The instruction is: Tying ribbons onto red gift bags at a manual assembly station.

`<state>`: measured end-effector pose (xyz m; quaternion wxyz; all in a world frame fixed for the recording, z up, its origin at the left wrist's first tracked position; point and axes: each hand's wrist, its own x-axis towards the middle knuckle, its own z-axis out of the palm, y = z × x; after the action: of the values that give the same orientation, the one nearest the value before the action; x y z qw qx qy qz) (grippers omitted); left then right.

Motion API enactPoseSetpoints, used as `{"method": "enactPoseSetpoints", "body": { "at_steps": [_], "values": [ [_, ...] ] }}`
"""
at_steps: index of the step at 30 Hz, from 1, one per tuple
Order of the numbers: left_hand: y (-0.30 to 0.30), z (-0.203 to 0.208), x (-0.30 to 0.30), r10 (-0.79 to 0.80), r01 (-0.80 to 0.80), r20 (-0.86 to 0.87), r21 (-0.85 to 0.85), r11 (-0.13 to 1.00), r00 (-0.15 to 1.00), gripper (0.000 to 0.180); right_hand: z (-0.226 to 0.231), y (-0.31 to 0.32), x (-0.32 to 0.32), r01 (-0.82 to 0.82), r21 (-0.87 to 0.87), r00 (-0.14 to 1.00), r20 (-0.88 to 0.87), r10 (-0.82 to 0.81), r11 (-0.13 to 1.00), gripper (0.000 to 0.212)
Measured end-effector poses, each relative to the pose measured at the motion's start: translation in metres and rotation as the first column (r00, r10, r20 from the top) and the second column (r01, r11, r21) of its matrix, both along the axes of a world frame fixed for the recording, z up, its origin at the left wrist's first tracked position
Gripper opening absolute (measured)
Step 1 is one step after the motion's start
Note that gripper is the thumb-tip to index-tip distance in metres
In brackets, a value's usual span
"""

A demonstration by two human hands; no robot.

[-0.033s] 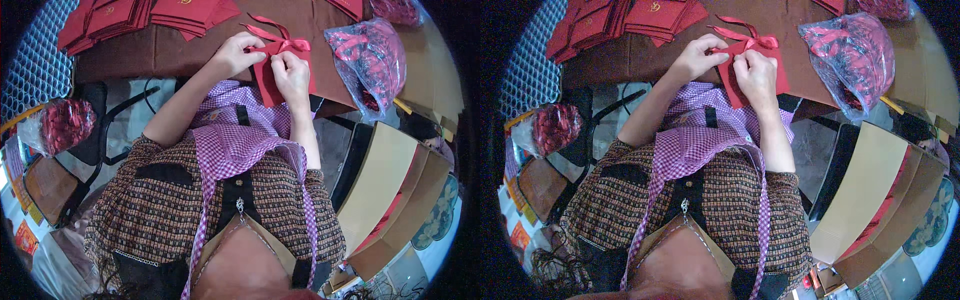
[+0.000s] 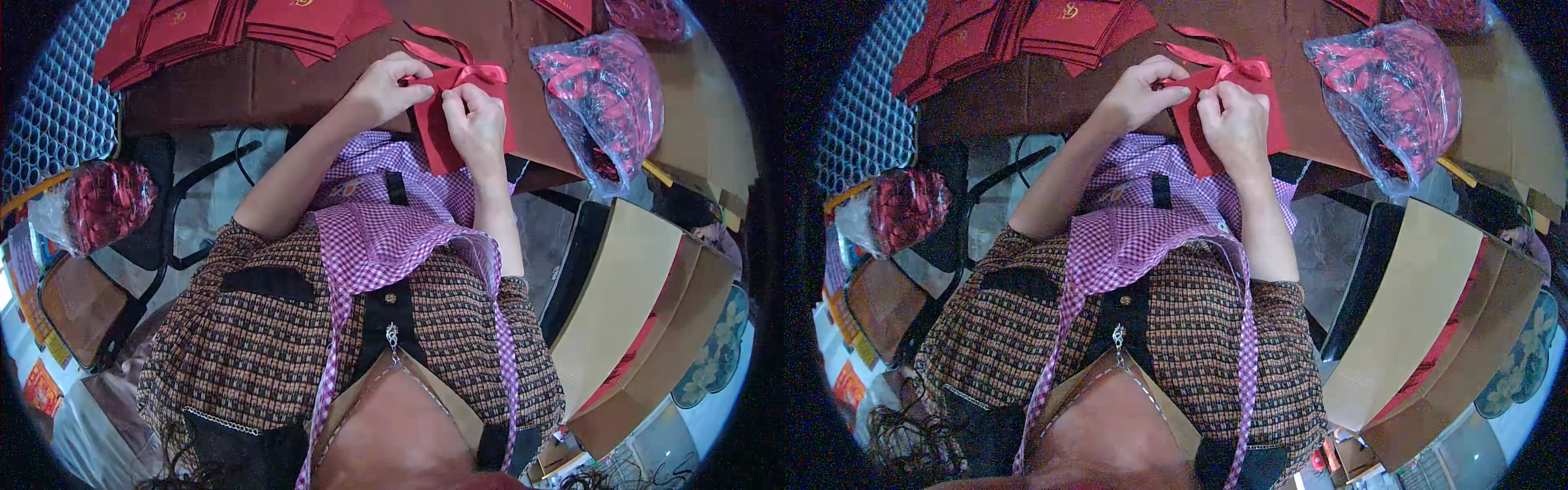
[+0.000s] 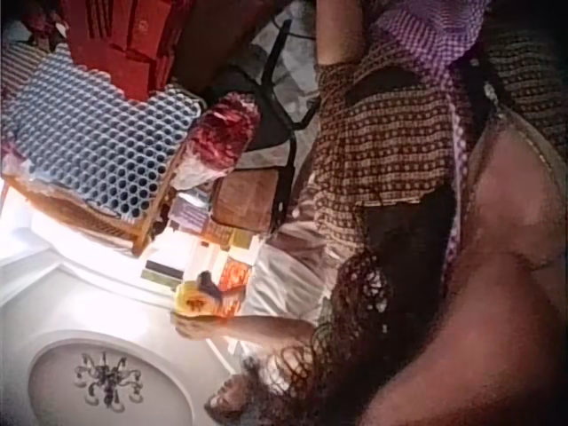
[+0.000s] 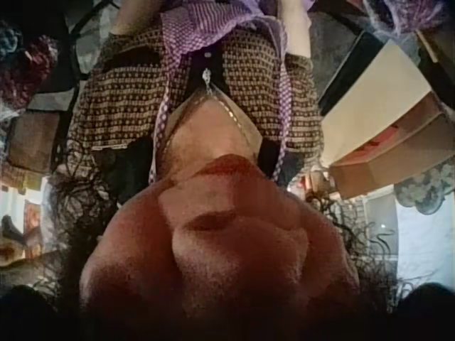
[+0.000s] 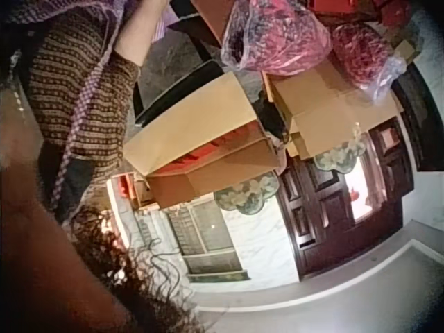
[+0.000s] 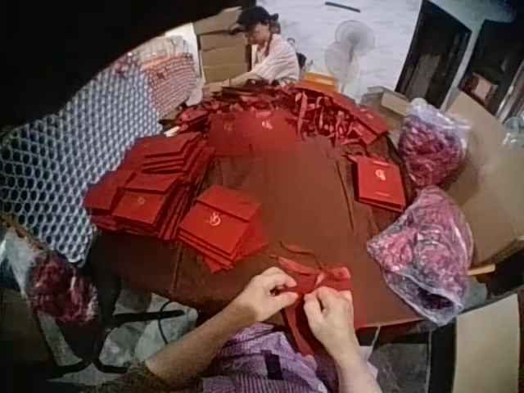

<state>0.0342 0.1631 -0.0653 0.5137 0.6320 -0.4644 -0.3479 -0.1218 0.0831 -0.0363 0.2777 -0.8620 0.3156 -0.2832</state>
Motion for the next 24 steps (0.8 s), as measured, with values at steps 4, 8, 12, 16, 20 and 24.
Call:
{"method": "enactPoseSetpoints", "body": {
  "at_steps": [4,8,12,16,20,24],
  "values": [
    [0.000,0.001,0.000,-0.009,0.009,-0.003,0.015,1.000,1.000,0.022,-0.001,0.000,0.002,-0.008,-0.020,1.000,-0.009,0.008,1.000,0.019],
    [0.000,-0.004,-0.002,0.003,-0.003,0.021,-0.006,1.000,1.000,0.021,0.000,0.004,0.007,-0.023,-0.094,0.998,-0.053,0.018,0.995,0.020],
    [0.001,-0.006,0.001,-0.015,0.021,0.076,-0.078,0.997,0.997,0.020,-0.002,0.010,0.012,-0.012,-0.252,0.998,-0.068,-0.005,0.968,0.020],
    [0.003,0.000,0.002,-0.015,0.016,0.037,-0.013,1.000,0.999,0.021,-0.005,0.006,0.011,0.007,-0.131,1.000,-0.014,-0.009,0.991,0.020],
    [0.004,-0.002,0.000,0.018,-0.018,0.013,0.013,1.000,1.000,0.022,-0.003,0.000,0.010,-0.023,-0.026,0.999,0.047,0.024,0.999,0.020],
    [0.002,-0.008,-0.002,0.037,-0.038,0.014,0.026,0.999,0.999,0.022,-0.004,-0.001,0.008,-0.038,-0.009,0.999,0.027,0.038,0.999,0.019]
  ]
}}
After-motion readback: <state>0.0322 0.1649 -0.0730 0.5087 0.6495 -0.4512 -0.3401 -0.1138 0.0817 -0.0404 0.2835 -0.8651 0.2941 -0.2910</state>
